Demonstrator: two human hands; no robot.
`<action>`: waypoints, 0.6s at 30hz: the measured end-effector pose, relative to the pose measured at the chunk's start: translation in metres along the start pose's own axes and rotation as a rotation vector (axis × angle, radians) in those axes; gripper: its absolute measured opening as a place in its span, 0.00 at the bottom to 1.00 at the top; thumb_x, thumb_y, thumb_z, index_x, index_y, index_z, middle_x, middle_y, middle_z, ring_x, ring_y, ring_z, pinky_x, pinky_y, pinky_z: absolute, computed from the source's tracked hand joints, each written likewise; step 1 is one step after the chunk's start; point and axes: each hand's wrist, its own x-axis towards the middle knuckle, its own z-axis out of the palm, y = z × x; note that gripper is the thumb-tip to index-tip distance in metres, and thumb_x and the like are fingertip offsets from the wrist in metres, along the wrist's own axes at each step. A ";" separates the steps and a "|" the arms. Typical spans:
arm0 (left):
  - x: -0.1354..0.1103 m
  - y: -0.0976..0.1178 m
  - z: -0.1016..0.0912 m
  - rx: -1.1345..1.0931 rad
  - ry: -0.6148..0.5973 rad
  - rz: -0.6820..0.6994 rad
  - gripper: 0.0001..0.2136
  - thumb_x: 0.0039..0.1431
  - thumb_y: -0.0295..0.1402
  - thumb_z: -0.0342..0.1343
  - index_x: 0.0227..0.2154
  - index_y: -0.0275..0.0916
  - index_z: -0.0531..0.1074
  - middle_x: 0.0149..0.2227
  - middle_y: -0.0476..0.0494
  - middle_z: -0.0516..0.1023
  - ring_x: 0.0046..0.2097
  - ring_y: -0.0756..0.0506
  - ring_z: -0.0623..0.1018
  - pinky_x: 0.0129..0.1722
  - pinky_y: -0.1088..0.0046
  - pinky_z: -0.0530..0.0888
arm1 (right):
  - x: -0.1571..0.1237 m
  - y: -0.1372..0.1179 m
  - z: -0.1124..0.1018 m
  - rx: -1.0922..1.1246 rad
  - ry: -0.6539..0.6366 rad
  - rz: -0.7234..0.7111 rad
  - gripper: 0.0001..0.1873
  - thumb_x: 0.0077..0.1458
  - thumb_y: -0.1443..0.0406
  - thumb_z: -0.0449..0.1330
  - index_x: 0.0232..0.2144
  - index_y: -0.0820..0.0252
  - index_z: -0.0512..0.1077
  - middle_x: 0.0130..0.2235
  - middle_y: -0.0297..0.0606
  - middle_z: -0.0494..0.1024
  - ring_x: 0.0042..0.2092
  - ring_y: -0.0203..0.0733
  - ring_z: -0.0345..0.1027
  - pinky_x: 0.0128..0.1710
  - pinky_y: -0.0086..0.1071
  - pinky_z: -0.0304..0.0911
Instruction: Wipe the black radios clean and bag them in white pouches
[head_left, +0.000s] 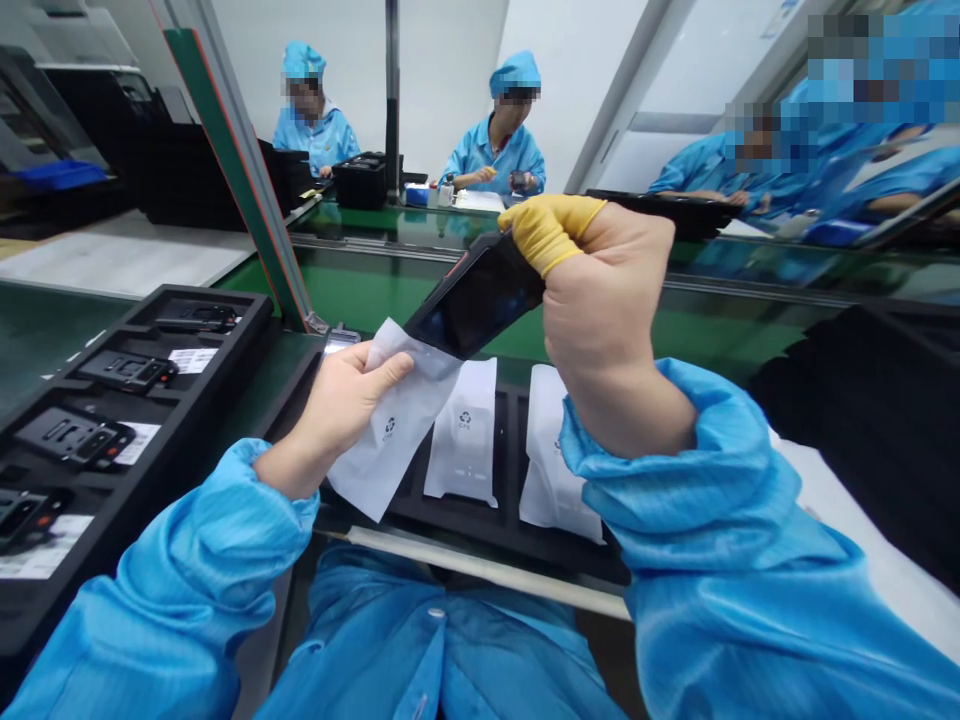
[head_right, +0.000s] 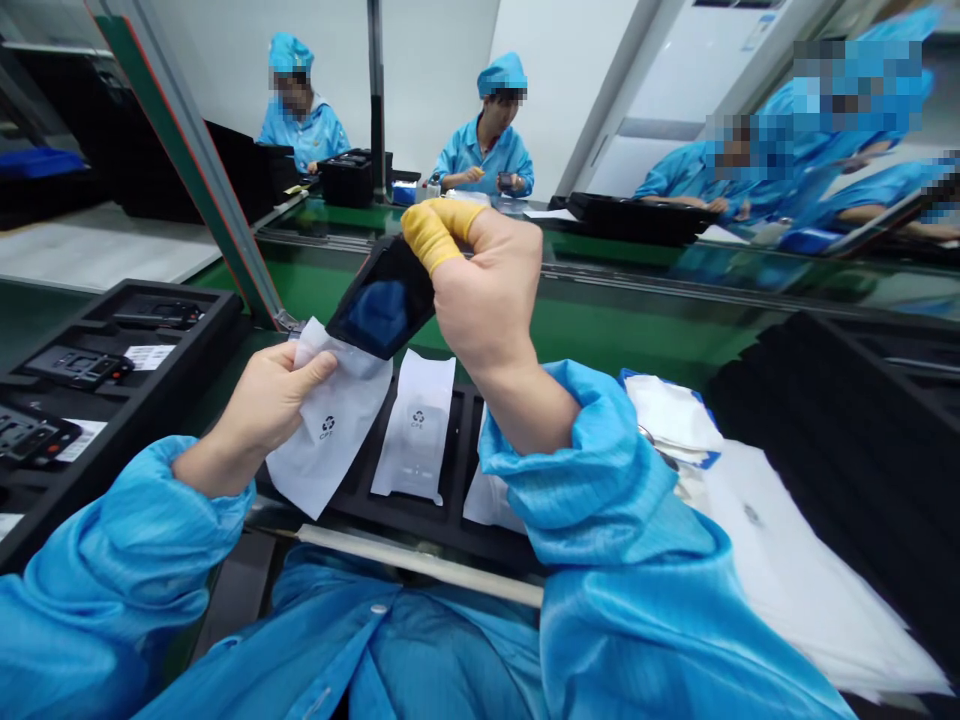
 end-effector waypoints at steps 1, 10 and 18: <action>0.001 0.001 0.001 0.003 -0.016 0.013 0.22 0.34 0.51 0.70 0.22 0.36 0.75 0.20 0.51 0.74 0.23 0.51 0.70 0.23 0.76 0.67 | 0.001 -0.003 0.000 -0.011 -0.005 -0.004 0.06 0.54 0.64 0.61 0.28 0.60 0.77 0.27 0.29 0.75 0.34 0.34 0.71 0.39 0.31 0.67; 0.006 0.014 0.014 -0.069 -0.219 0.122 0.19 0.40 0.47 0.69 0.29 0.37 0.78 0.26 0.49 0.77 0.28 0.50 0.74 0.28 0.76 0.72 | -0.003 0.002 0.003 -0.058 -0.206 0.073 0.11 0.52 0.59 0.62 0.25 0.60 0.76 0.25 0.29 0.74 0.32 0.33 0.71 0.34 0.30 0.67; 0.007 0.013 0.019 -0.076 -0.163 0.110 0.22 0.44 0.54 0.64 0.30 0.38 0.75 0.25 0.49 0.77 0.28 0.49 0.75 0.27 0.75 0.72 | -0.004 -0.003 -0.004 -0.084 -0.118 0.050 0.13 0.52 0.56 0.62 0.25 0.59 0.76 0.26 0.29 0.75 0.34 0.36 0.72 0.37 0.31 0.69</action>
